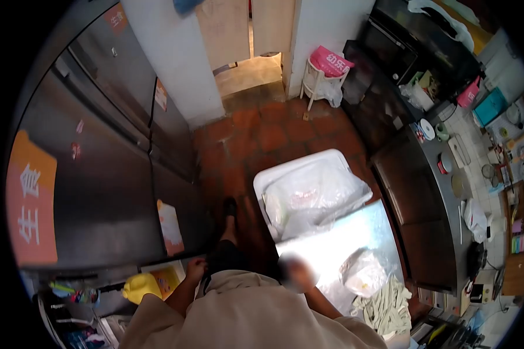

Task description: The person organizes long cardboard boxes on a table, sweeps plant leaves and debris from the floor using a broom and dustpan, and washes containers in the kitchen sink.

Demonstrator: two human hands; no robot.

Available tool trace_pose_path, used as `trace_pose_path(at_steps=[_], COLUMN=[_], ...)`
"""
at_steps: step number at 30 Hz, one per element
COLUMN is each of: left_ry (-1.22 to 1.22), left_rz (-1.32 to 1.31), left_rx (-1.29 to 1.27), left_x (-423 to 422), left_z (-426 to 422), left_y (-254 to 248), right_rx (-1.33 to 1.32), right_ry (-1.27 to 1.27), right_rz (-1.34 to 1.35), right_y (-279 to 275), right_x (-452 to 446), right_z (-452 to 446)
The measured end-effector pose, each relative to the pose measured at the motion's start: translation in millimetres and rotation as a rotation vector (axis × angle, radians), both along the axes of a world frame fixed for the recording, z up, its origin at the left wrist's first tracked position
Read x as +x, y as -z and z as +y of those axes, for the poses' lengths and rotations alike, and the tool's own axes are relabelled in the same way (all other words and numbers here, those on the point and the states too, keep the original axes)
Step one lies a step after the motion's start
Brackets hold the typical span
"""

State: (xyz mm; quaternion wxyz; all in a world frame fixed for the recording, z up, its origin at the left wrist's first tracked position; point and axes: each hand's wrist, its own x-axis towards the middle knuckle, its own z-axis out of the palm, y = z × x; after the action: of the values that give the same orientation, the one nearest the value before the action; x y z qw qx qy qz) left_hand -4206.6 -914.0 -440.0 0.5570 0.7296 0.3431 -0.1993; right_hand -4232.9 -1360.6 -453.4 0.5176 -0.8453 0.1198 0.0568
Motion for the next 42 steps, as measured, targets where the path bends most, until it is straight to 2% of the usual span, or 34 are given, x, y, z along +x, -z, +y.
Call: trace_pose_path(at_steps=[2, 3, 6, 8, 9, 10, 12, 15, 16, 18, 20, 22, 24, 26, 27, 29, 30, 31, 32, 33, 34, 35, 36, 37, 38, 40, 42], left_ry=[0.008, -0.019, 0.047, 0.287, 0.378, 0.351, 0.296, 0.165, 0.135, 0.202, 0.265, 0.267, 0.25, 0.319, 0.358, 0.35, 0.353, 0.427, 0.42, 0.409, 0.293, 0.17, 0.211, 0.218, 0.231, 0.359, 0.465], left_rz=[-0.045, 0.028, 0.048, 0.018, 0.103, 0.098, 0.101, 0.027, -0.01, -0.056, -0.164, -0.067, 0.026, -0.023, -0.04, -0.09, -0.117, -0.263, -0.367, -0.458, -0.425, -0.401, -0.537, -0.639, -0.744, -0.825, -0.955], left_rx=[0.016, 0.044, 0.137, 0.334, 0.342, 0.264, 0.101, 0.058, 0.044, 0.152, 0.27, 0.121, -0.208, -0.03, 0.06, 0.015, -0.009, 0.029, 0.065, 0.096, -0.036, -0.17, -0.235, -0.245, -0.251, -0.307, -0.304], left_x=[47.8, 80.3, 169.9, 240.3, 281.9, 323.4, 393.8, 501.2, 544.3, 606.2, 661.3, 709.1, 754.0, 802.9, 832.5, 900.4, 935.7, 976.9, 1016.6, 1065.9, 1105.8, 1152.2, 1207.3, 1254.3, 1299.5, 1376.7, 1465.0], left_z=[19.2, 25.0, 64.8, 109.9, 122.8, 138.4, 158.7, 162.8, 166.9, 164.4, 148.1, 130.6, 111.9, 60.6, 42.2, 24.4, 17.1, 17.2, 9.2, -8.6, -34.0, -53.4, -56.1, -66.4, -75.6, -75.3, -53.8], left_y=[22.1, 18.6, 48.8, 90.4, 77.2, 77.2, 76.8, 62.4, 64.9, 83.1, 84.2, 96.5, 84.4, 18.5, -8.5, -25.9, -28.7, -11.9, -18.8, -46.4, -94.4, -138.5, -138.1, -166.1, -200.2, -244.3, -258.9], right_rx=[0.041, 0.074, 0.336, -0.06, 0.063, 0.122, 0.278, 0.041, -0.04, 0.134, 0.17, 0.201, 0.202, 0.154, 0.054, -0.129, -0.182, -0.234, -0.142, 0.154, -0.059, -0.065, -0.15, -0.012, -0.045, -0.103, -0.304], right_ry=[0.018, 0.018, 0.166, 0.195, 0.381, 0.459, 0.51, 0.208, 0.194, 0.375, 0.456, 0.507, 0.59, 0.545, 0.504, 0.412, 0.29, 0.167, 0.079, 0.124, -0.041, -0.119, -0.186, -0.228, -0.321, -0.436, -0.497], right_rz=[-0.01, -0.036, 0.059, 0.13, 0.189, 0.316, 0.409, 0.24, 0.342, 0.423, 0.397, 0.443, 0.457, 0.449, 0.417, 0.295, 0.168, 0.055, -0.024, -0.197, -0.218, -0.396, -0.31, -0.352, -0.396, -0.517, -0.787], right_y=[8.0, 15.1, -3.7, -19.5, -43.4, -38.1, -39.5, -68.3, -76.5, -69.2, -30.9, -39.0, -28.7, -3.9, 27.8, 39.5, 11.0, -19.5, -5.9, -30.2, -87.6, -139.6, -165.0, -234.8, -262.0, -322.7, -365.0], right_x=[47.8, 72.9, 161.5, 224.9, 256.5, 278.7, 320.3, 379.0, 397.9, 428.1, 455.3, 508.2, 571.8, 643.3, 680.2, 782.7, 850.8, 912.8, 978.5, 1043.2, 1107.7, 1168.1, 1231.4, 1278.4, 1332.4, 1409.1, 1489.2], right_z=[9.1, 14.0, 25.5, 43.0, 59.5, 68.3, 84.8, 100.2, 102.9, 104.9, 93.0, 84.9, 74.5, 57.5, 46.2, 29.3, 24.9, 22.8, 15.5, 27.9, 35.5, 49.5, 59.9, 84.7, 98.9, 127.4, 138.8])
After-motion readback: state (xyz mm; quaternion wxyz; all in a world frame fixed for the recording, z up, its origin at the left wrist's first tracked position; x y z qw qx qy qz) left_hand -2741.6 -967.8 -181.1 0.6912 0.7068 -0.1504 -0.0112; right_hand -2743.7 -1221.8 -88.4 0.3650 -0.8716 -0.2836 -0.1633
